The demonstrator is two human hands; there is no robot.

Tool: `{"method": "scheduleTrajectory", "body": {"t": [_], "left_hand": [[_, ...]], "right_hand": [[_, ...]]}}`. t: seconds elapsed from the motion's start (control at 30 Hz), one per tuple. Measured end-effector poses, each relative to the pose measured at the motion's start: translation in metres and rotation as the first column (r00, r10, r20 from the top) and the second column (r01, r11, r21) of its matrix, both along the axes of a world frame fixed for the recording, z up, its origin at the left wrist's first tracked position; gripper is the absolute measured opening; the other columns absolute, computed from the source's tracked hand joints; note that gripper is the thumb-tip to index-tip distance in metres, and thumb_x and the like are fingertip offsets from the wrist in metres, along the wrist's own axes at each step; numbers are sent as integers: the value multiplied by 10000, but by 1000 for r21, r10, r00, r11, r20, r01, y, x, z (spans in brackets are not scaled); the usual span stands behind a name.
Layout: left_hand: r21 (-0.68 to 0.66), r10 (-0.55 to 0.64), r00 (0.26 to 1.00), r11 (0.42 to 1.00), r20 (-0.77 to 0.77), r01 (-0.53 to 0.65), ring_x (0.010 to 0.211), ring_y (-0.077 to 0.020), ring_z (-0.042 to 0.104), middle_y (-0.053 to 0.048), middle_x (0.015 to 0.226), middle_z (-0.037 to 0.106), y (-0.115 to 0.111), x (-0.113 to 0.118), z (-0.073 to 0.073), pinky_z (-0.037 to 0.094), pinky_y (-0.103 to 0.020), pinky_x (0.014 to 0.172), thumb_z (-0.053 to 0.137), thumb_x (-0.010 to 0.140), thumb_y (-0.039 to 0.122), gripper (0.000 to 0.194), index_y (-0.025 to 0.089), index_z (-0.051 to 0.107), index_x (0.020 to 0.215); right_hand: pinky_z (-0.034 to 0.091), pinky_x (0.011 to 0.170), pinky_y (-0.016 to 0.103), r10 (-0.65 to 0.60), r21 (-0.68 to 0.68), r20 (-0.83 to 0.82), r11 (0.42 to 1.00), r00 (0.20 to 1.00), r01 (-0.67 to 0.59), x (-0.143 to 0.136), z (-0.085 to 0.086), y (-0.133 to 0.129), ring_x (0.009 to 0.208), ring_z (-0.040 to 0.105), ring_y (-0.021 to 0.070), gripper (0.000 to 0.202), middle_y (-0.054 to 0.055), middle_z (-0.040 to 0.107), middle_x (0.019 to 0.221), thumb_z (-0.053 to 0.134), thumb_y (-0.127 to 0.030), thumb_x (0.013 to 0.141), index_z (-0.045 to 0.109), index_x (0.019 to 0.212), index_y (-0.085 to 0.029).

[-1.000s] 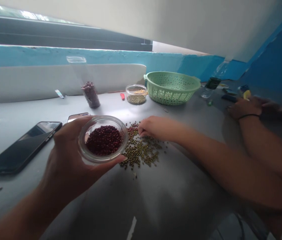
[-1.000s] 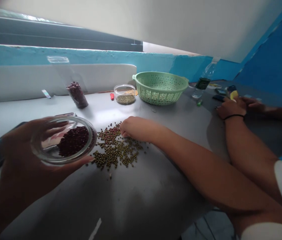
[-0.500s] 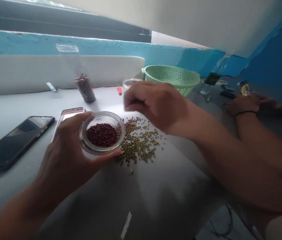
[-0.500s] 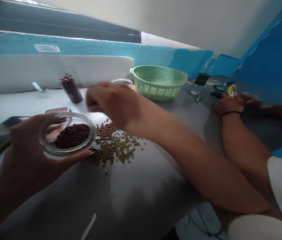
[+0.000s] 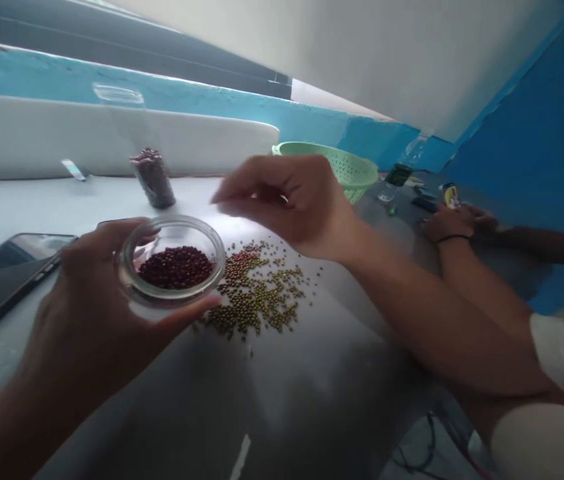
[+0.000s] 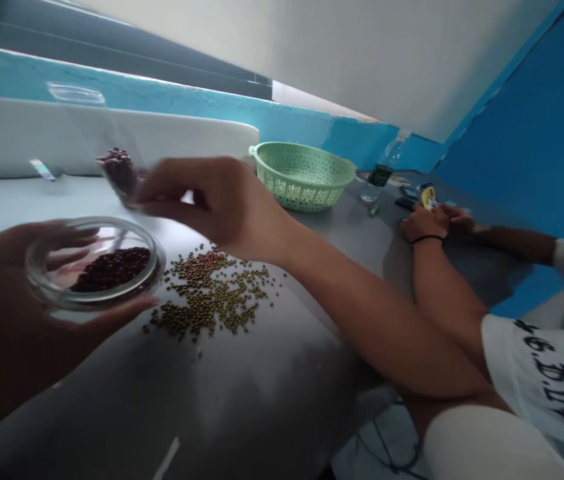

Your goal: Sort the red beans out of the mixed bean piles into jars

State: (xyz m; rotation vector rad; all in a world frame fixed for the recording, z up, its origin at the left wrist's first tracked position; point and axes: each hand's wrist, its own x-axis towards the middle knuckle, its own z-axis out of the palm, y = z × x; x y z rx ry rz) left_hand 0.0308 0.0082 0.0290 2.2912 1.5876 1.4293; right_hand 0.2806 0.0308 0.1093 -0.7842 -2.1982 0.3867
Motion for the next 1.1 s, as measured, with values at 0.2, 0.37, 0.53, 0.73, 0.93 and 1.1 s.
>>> {"method": "scheduleTrajectory", "body": {"t": [0.2,0.37,0.53,0.73,0.93,1.1], "left_hand": [[71,198,980,978,14,-198,1177,-473,685,-292,1355,606,9,-16,5,594,-642,945,823,553,761,1183,60,473,1439],[13,206,978,978,-17,-206,1106,-467,703,-252,1289,638,12,-17,-1,598,-661,894,831,526,728,1153,90,485,1421],[-42,235,972,971,-13,-236,1112,-485,699,-231,1317,640,7,-11,-2,596,-678,876,794,495,771,1120,133,542,1381],[-99,257,966,962,6,-256,1087,-476,713,-195,1322,664,5,-9,3,598,-684,886,820,422,777,1148,182,548,1365],[-71,208,978,976,22,-206,1155,-503,679,-239,1353,634,6,-9,0,566,-698,957,854,393,661,1194,102,533,1399],[-73,214,977,974,14,-212,1114,-481,692,-223,1315,645,6,-9,0,582,-671,889,851,393,688,1183,120,533,1380]], "right_hand": [[498,897,330,56,-183,370,983,927,13,7,-69,33,934,675,168,147,88,767,1030,642,-152,1011,789,1002,-141],[477,891,309,139,-228,492,973,859,-26,1,-73,31,950,660,176,137,95,747,1044,645,-129,997,778,976,-153],[475,875,294,143,-247,540,969,830,-6,4,-71,30,937,657,167,183,93,745,1042,614,-53,965,771,981,-145],[473,874,294,169,-269,543,963,822,-20,6,-71,30,950,651,165,194,94,738,1073,592,-85,1003,773,1024,-149],[463,878,290,154,-323,529,946,834,31,3,-74,31,957,653,167,101,79,752,1044,672,-176,1006,766,982,-149],[447,821,281,155,-388,513,919,844,67,5,-77,35,930,656,167,106,64,767,1020,662,-230,1015,739,979,-167]]}}
